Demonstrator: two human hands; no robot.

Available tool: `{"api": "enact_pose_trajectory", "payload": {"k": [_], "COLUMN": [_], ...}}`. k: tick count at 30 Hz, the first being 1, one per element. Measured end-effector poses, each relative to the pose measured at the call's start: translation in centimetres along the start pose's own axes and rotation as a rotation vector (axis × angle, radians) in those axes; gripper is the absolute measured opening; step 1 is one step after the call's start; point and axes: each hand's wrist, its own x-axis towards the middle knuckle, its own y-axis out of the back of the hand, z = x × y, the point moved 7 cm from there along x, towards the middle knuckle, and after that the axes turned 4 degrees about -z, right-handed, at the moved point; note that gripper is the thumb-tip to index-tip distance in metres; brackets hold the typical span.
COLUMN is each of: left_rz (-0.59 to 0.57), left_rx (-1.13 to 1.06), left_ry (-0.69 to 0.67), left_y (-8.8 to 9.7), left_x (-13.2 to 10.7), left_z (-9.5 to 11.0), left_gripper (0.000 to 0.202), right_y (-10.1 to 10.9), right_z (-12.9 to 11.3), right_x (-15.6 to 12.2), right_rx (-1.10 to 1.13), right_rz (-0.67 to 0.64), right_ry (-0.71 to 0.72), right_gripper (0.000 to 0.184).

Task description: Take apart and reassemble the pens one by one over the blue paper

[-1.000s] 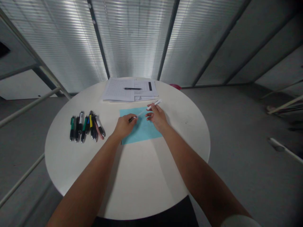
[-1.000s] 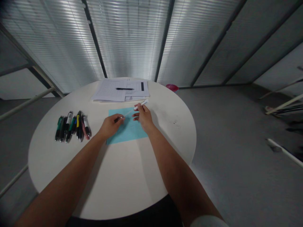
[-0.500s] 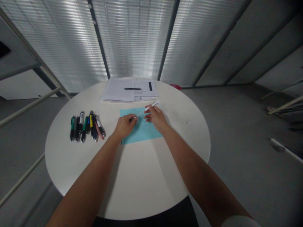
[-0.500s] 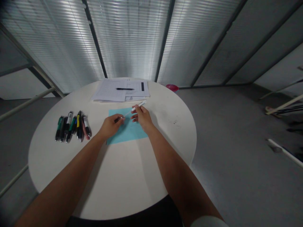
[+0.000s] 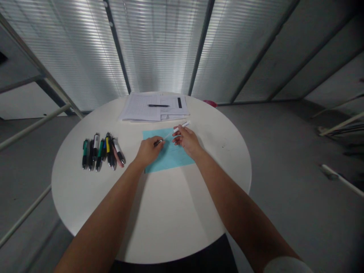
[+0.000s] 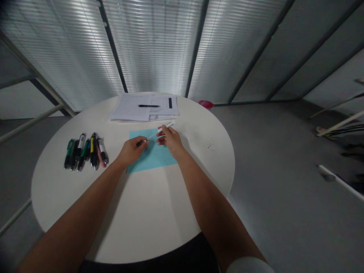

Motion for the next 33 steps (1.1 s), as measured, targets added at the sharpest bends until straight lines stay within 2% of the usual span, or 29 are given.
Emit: {"api": "enact_pose_trajectory", "payload": {"k": [15,19,28,30,33], "left_rz": [-0.001,-0.004,-0.008,-0.005,-0.004], "left_rx": [0.039,0.027,0.024,0.024,0.005], "left_ry": [0.010,0.006,-0.006,-0.019,-0.037], "left_y": [0.27,0.22,0.25,0.31,0.28], "left_x": [-0.10,-0.10,-0.12,-0.12,-0.13], "left_z": [0.38,0.32,0.49,0.61,0.66], "left_gripper": [0.033,0.033,0.034,0.035,0.038], "right_y": [0.00,-0.21,-0.81,-0.84,-0.92], "right_z": [0.19,-0.02,0.07,0.14,0.14], "right_x": [0.17,0.06,-0.20,-0.22,-0.32], "right_rx": [-0.041,-0.061,-0.085,-0.100,-0.130], "right_rz": [0.021,0.023,-0.043,-0.043,-0.035], "right_ry": [-0.014,0.022,-0.002,-0.004,0.012], "right_gripper": [0.034,0.031,0.029,0.033,0.052]}}
